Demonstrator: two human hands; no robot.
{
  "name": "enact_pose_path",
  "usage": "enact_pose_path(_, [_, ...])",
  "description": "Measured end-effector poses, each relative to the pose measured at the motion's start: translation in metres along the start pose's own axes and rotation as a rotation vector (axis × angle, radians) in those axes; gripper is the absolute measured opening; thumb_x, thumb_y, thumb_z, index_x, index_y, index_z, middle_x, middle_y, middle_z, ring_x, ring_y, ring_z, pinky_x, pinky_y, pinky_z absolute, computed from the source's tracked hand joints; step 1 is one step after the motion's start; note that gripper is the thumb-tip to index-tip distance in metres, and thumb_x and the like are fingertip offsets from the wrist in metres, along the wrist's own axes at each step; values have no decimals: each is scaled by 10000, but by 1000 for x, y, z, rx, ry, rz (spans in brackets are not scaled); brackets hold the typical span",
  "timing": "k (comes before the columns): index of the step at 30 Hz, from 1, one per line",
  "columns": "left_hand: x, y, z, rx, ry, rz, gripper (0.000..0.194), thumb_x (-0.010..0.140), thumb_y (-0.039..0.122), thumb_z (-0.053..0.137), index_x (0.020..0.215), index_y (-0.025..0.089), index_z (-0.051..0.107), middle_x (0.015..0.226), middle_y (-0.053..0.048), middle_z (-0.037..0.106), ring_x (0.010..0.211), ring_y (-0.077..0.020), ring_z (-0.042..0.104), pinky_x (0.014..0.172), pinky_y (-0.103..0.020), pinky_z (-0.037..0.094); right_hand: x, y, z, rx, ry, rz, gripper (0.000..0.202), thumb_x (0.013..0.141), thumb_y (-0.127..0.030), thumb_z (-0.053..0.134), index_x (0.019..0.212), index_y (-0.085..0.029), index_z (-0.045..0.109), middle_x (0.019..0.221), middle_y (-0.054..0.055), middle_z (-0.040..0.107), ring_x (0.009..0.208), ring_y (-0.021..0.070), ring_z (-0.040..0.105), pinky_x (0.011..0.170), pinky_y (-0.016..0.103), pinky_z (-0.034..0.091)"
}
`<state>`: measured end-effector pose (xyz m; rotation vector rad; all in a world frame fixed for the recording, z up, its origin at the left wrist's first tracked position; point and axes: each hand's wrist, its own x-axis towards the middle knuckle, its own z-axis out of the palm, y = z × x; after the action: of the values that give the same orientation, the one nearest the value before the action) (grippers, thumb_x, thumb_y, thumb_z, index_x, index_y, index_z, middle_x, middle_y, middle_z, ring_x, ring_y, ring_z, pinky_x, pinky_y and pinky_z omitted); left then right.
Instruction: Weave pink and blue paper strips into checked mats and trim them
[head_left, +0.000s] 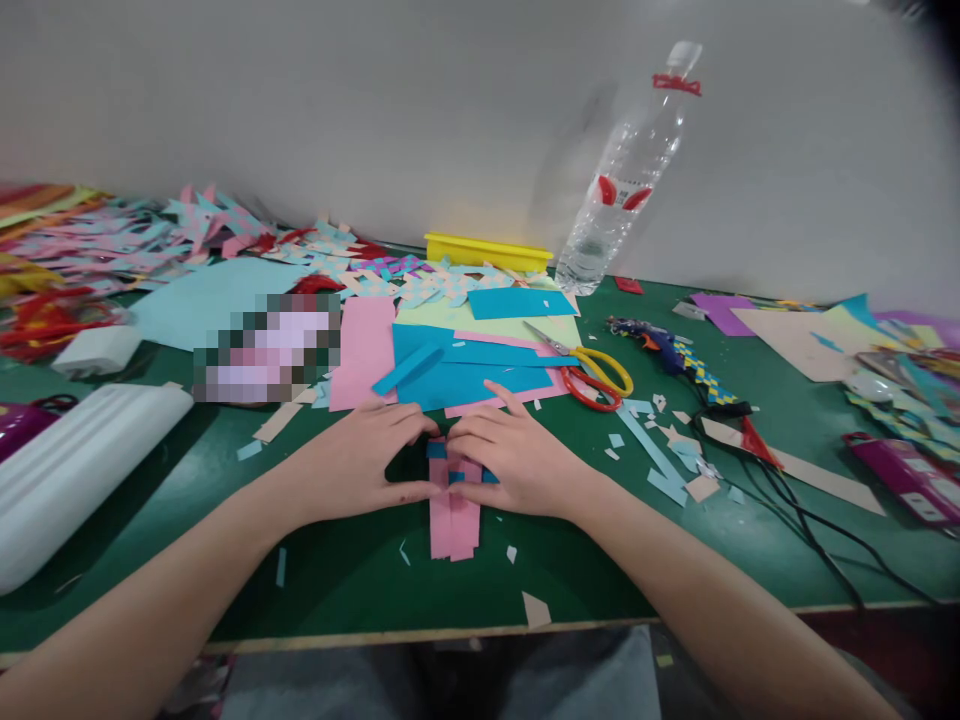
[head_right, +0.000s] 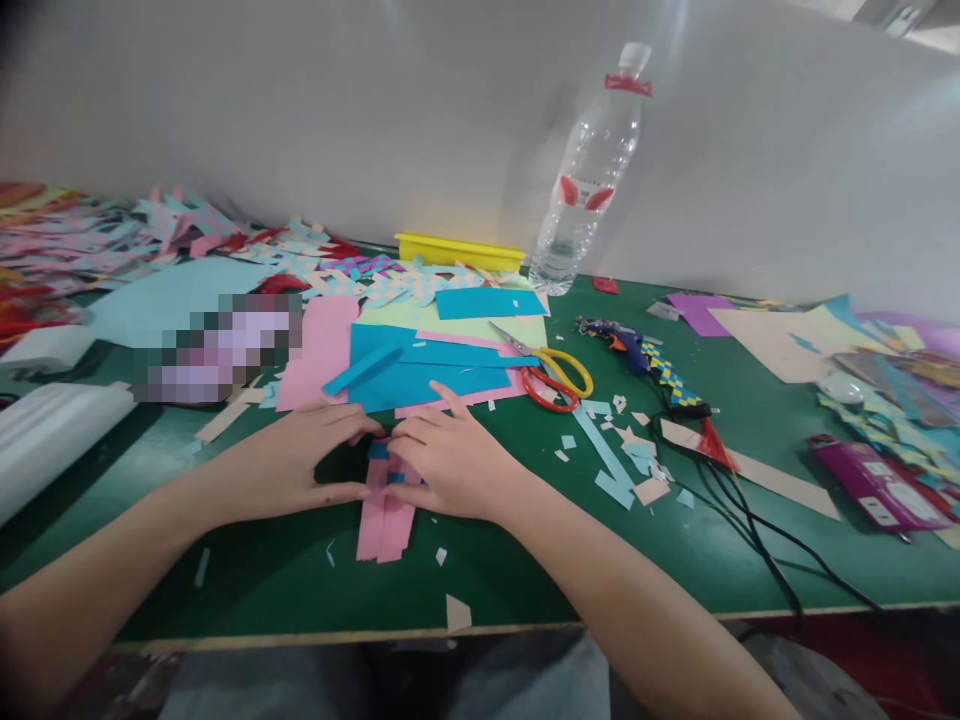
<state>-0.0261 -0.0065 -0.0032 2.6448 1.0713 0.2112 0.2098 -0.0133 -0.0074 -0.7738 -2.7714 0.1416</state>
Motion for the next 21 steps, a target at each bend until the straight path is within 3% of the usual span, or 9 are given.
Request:
enact_pose_path(8, [4, 0, 8, -12, -4, 22, 488, 818, 617, 584, 1061, 194, 580, 1058, -79, 650, 951, -270, 601, 804, -374, 412, 0, -2, -3, -21, 1, -11, 317, 898, -456, 554, 974, -165, 654, 1089, 72, 683, 1137, 233, 564, 1202, 524, 67])
enact_pose_path(21, [4, 3, 8, -15, 29, 45, 507, 789, 630, 606, 1052, 197, 587, 1045, -72, 661, 941, -261, 611, 813, -366, 417, 2, -7, -2, -64, 25, 23, 192, 929, -303, 519, 933, -185, 670, 1014, 56, 703, 1081, 217, 582, 1197, 537, 54])
